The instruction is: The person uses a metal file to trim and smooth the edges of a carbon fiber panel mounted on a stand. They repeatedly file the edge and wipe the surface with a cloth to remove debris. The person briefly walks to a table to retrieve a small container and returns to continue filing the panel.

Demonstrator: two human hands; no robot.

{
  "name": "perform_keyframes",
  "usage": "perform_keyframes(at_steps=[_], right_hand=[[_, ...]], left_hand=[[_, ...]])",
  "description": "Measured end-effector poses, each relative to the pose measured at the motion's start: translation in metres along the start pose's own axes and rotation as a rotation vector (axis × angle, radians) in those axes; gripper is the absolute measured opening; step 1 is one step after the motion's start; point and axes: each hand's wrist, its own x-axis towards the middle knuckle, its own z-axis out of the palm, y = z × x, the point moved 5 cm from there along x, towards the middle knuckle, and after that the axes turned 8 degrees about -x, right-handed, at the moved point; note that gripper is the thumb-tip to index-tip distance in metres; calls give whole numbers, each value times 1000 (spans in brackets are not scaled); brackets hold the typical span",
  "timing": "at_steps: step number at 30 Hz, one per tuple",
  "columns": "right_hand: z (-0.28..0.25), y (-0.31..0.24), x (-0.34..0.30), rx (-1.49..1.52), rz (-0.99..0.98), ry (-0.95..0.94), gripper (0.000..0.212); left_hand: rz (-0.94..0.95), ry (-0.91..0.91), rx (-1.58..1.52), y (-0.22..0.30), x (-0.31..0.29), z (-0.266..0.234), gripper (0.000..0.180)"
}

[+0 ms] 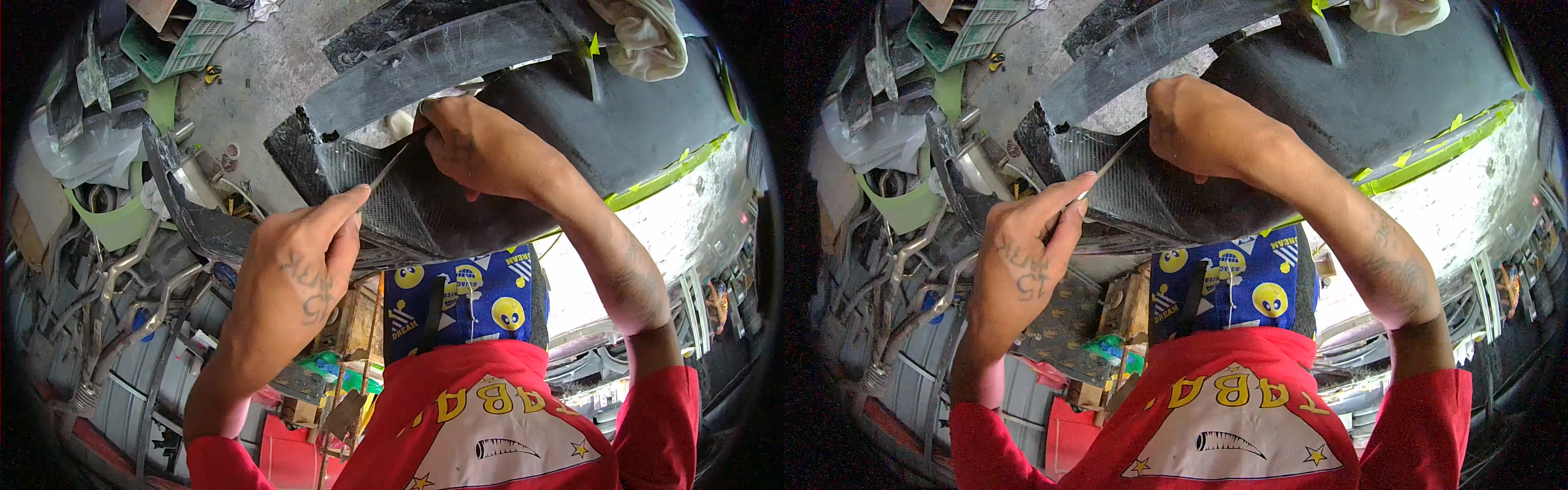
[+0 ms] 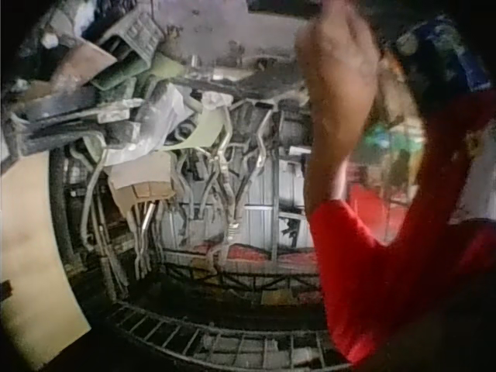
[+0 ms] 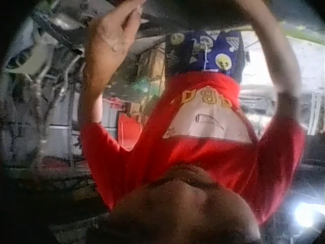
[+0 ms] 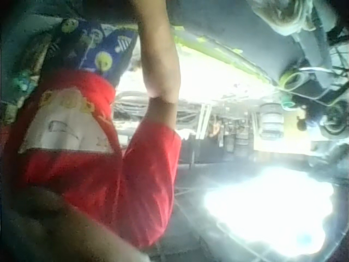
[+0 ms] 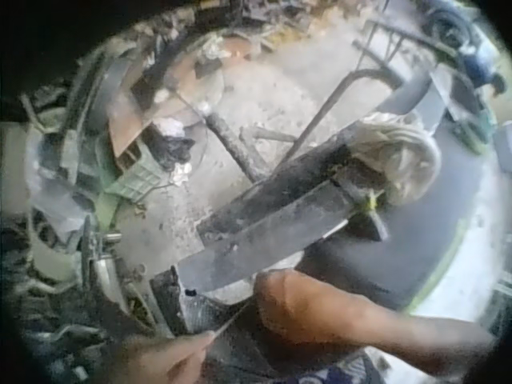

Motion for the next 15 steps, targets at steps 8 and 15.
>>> perform_keyframes(at_steps=[8,15], right_hand=[[-2,4,2,42,-102,-22,25],[-4,9,6,239,-103,-80,28]], left_hand=[[79,-20,64,3,2,-1,24],[127,155,-56,-21,-20,21,28]])
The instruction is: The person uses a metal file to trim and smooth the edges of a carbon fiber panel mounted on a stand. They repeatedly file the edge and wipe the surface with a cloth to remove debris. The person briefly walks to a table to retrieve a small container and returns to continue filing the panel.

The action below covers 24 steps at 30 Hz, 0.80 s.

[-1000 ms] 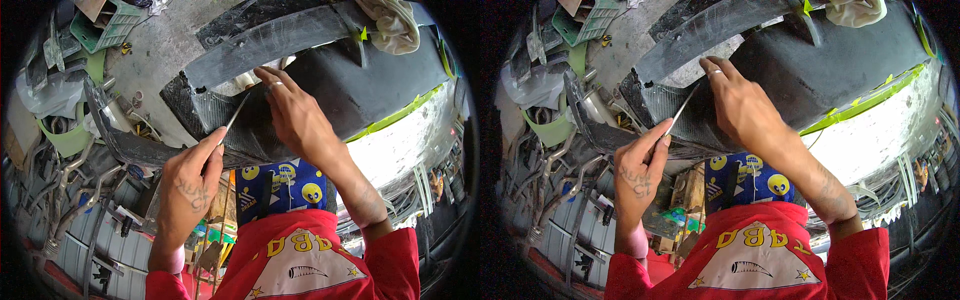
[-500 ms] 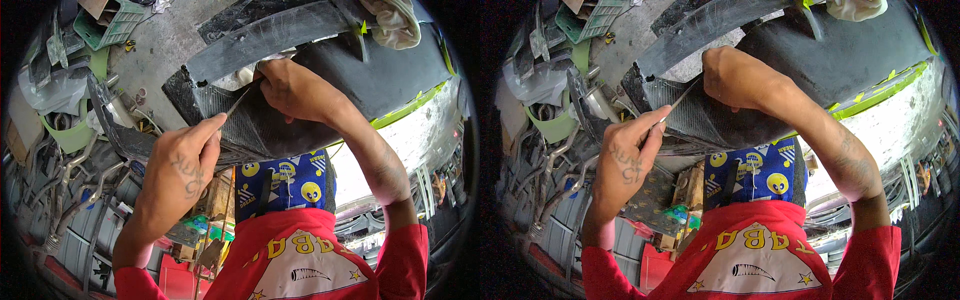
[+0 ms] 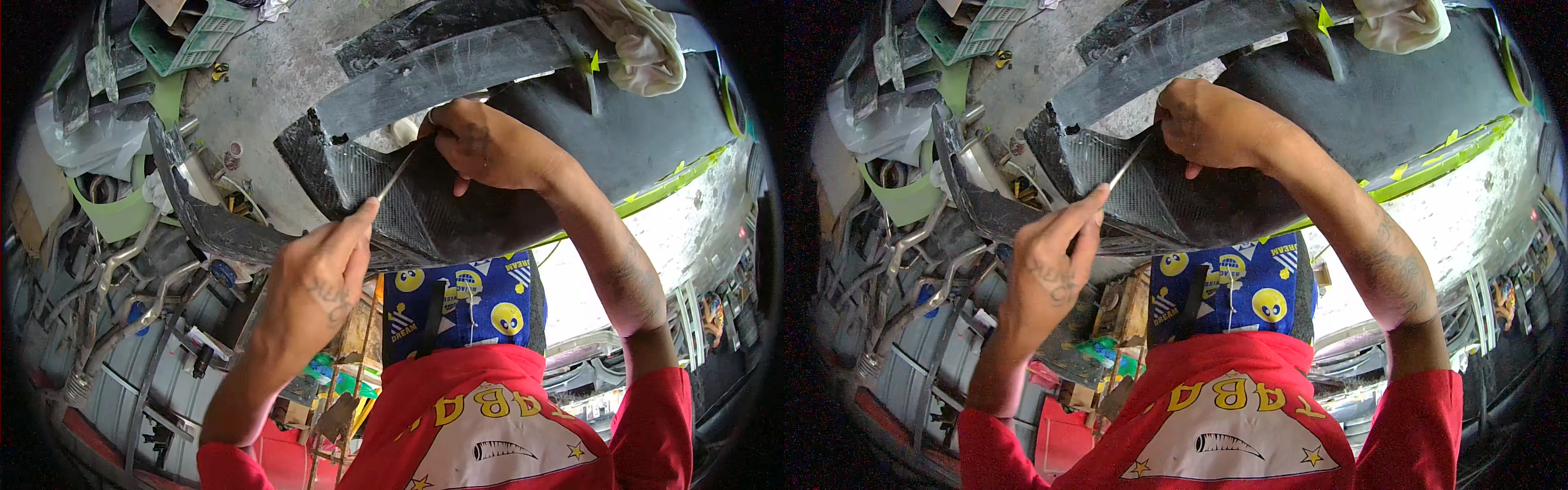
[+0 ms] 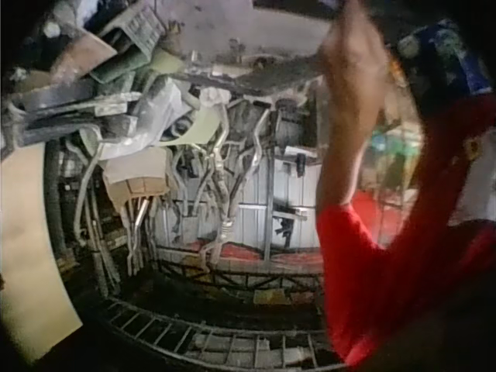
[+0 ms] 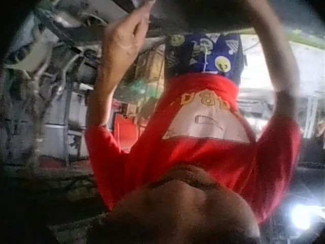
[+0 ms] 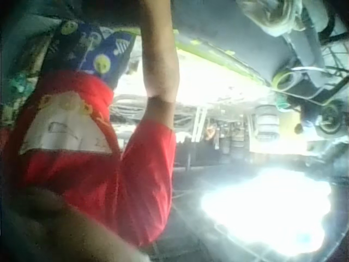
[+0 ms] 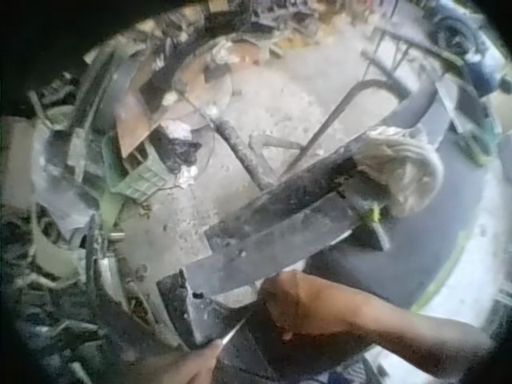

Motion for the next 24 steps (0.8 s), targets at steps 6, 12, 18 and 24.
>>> perform_keyframes(at_steps=[6,12,18,24], right_hand=[[-8,3,-6,445,272,-28,28],[-2,-37,-53,229,225,348,35],[12,-37,-107,489,499,335,26],[22,-32,-112,295,376,305,24]], left_hand=[[-121,206,-154,-12,-26,31,30],[-237,376,-214,-14,-41,54,31],[-329,398,-279,-8,-42,62,31],[-342,406,-279,-8,-41,63,31]])
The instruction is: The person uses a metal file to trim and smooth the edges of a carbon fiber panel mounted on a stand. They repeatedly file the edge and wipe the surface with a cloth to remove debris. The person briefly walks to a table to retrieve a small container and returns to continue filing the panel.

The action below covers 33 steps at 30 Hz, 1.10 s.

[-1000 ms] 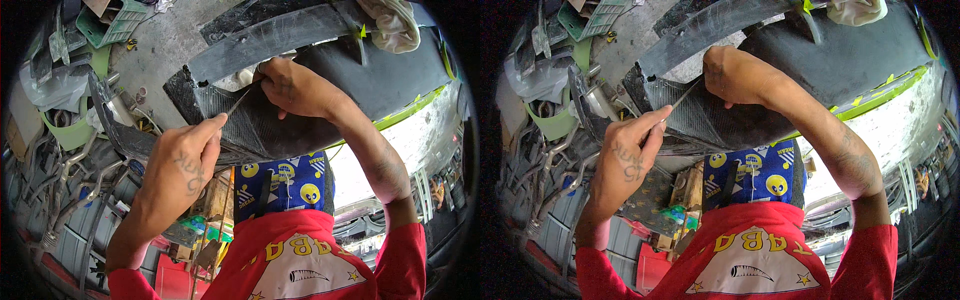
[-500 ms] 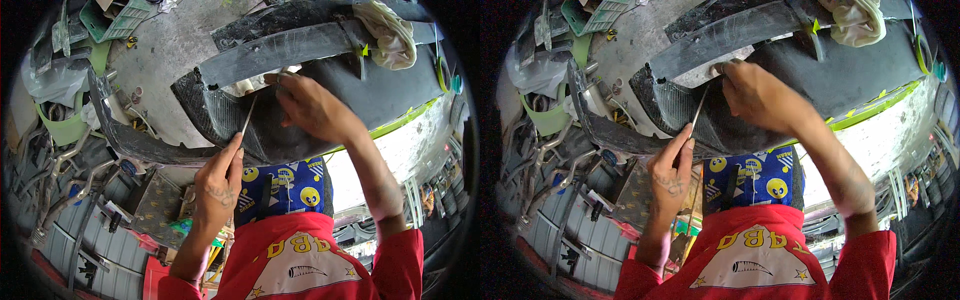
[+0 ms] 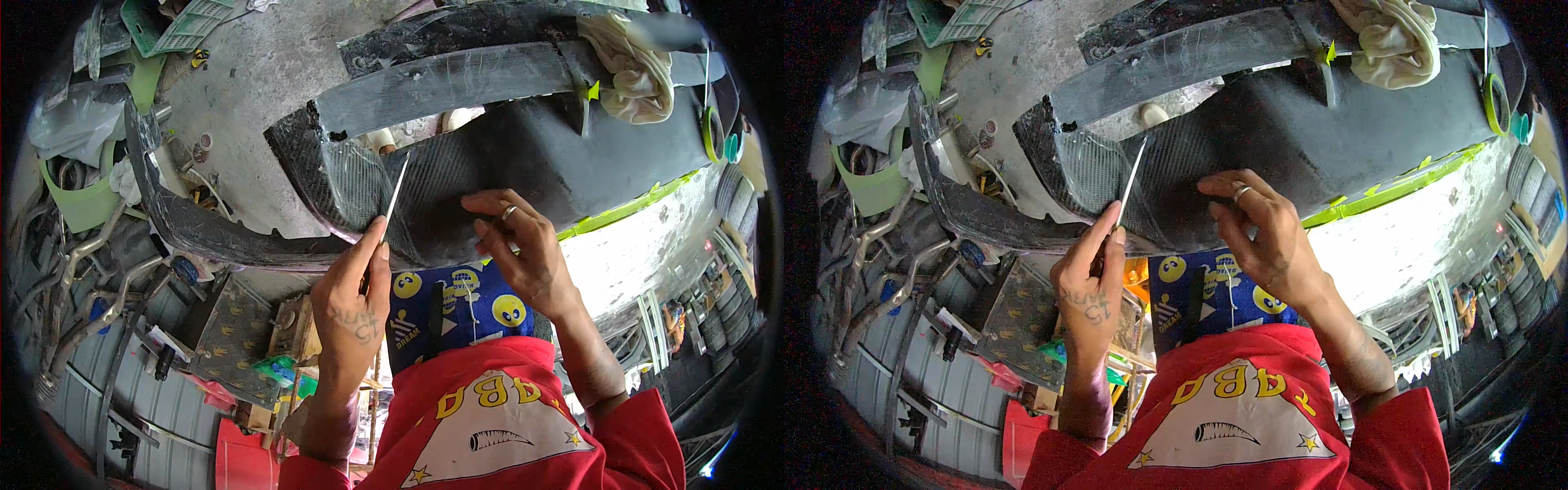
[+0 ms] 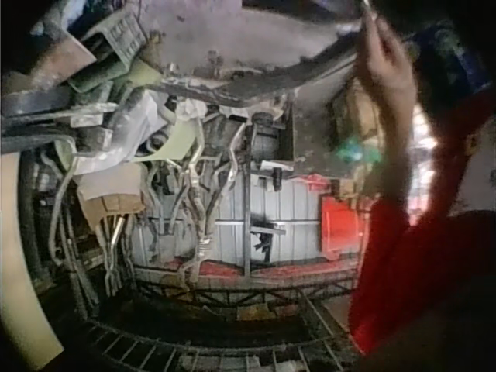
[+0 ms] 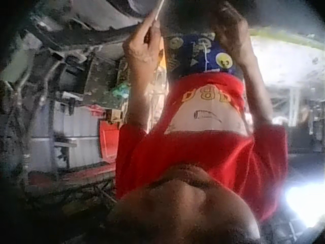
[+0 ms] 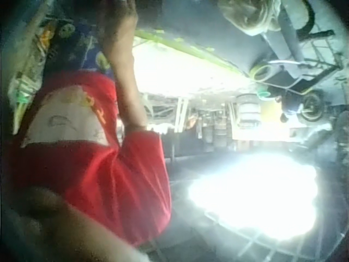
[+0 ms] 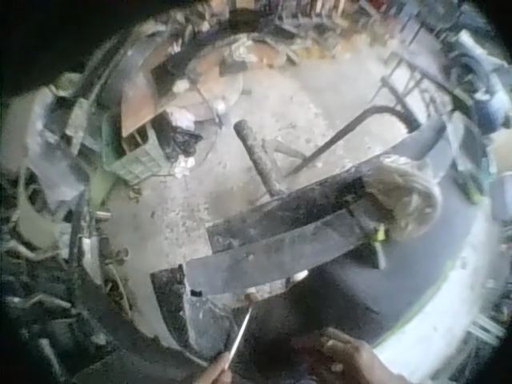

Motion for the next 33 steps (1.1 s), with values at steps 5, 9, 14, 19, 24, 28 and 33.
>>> perform_keyframes(at_steps=[5,9,14,19,24,28,33], right_hand=[[-1,-24,24,-186,-244,131,31],[13,-30,61,-409,-336,159,32],[26,-20,101,-435,-206,32,22],[28,-20,107,-235,64,-105,21],[25,-17,107,-206,6,-67,22],[18,-15,102,-221,-61,-27,23],[-2,-23,49,-164,-178,134,26]], left_hand=[[-11,22,-15,-1,-5,7,31],[65,90,-35,-6,-11,18,32],[90,119,-42,-12,-13,21,33],[88,135,-88,-18,-14,21,33],[90,111,-71,-14,-12,22,35],[90,117,-74,-14,-17,20,35],[86,129,-38,-12,-20,18,32]])
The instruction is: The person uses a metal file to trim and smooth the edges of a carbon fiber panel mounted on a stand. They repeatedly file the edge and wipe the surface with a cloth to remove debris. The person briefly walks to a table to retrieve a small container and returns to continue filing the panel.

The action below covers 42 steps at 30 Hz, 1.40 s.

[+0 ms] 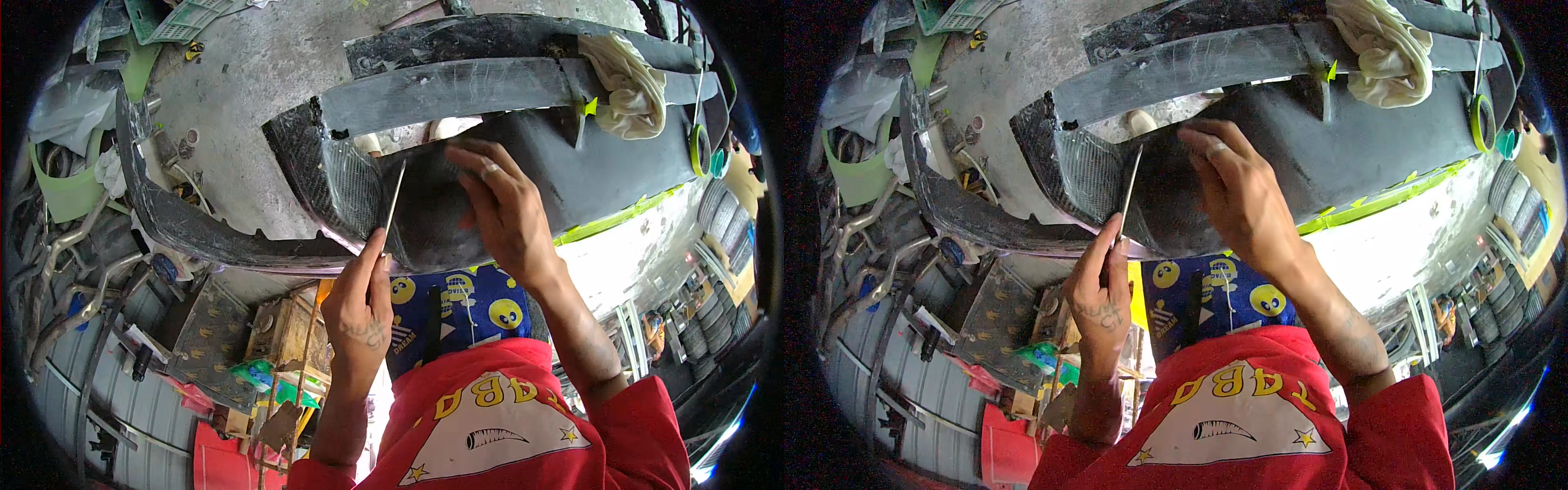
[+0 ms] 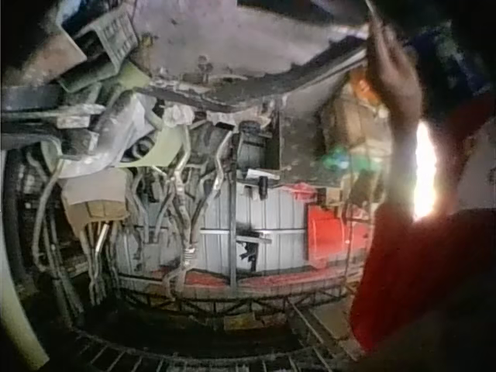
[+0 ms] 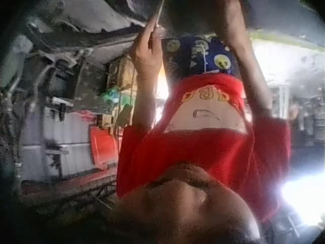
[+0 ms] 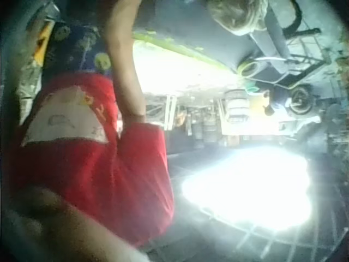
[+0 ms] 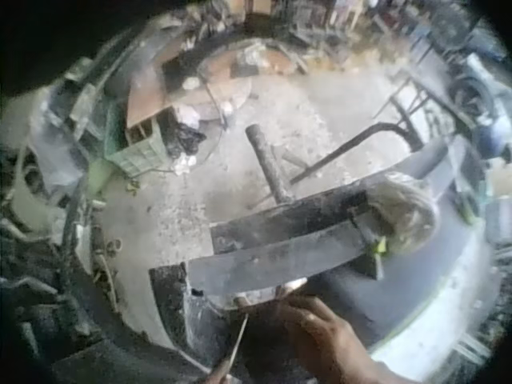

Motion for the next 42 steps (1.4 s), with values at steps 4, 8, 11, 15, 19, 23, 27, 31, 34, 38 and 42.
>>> perform_keyframes(at_steps=[4,8,11,15,19,23,27,31,34,38,42], right_hand=[[2,3,-36,61,73,-88,29],[10,8,-50,12,34,-86,30],[13,8,-49,-64,-15,-91,34],[21,-3,-22,-158,-133,-13,48],[35,-5,9,-384,-115,-135,60],[35,-3,17,-443,-122,-234,53],[30,1,7,-349,-117,-120,47],[18,-2,-12,-271,-105,-13,42],[19,1,-30,-250,-104,-32,40],[20,2,-37,-220,-119,-54,39],[21,-1,-32,-238,-124,-97,39]], left_hand=[[-83,-30,-29,1,3,0,31],[-98,-40,-23,2,6,0,30],[-25,-30,4,2,7,0,29],[46,-21,37,0,8,3,29],[7,0,-1,-2,5,9,30],[3,11,-13,-2,4,13,30],[-25,-15,-21,-2,2,10,30],[-16,-10,-13,0,-2,7,31],[7,-31,-2,3,1,4,31],[21,-34,-16,1,4,5,32],[-15,-54,-6,3,8,5,32]])
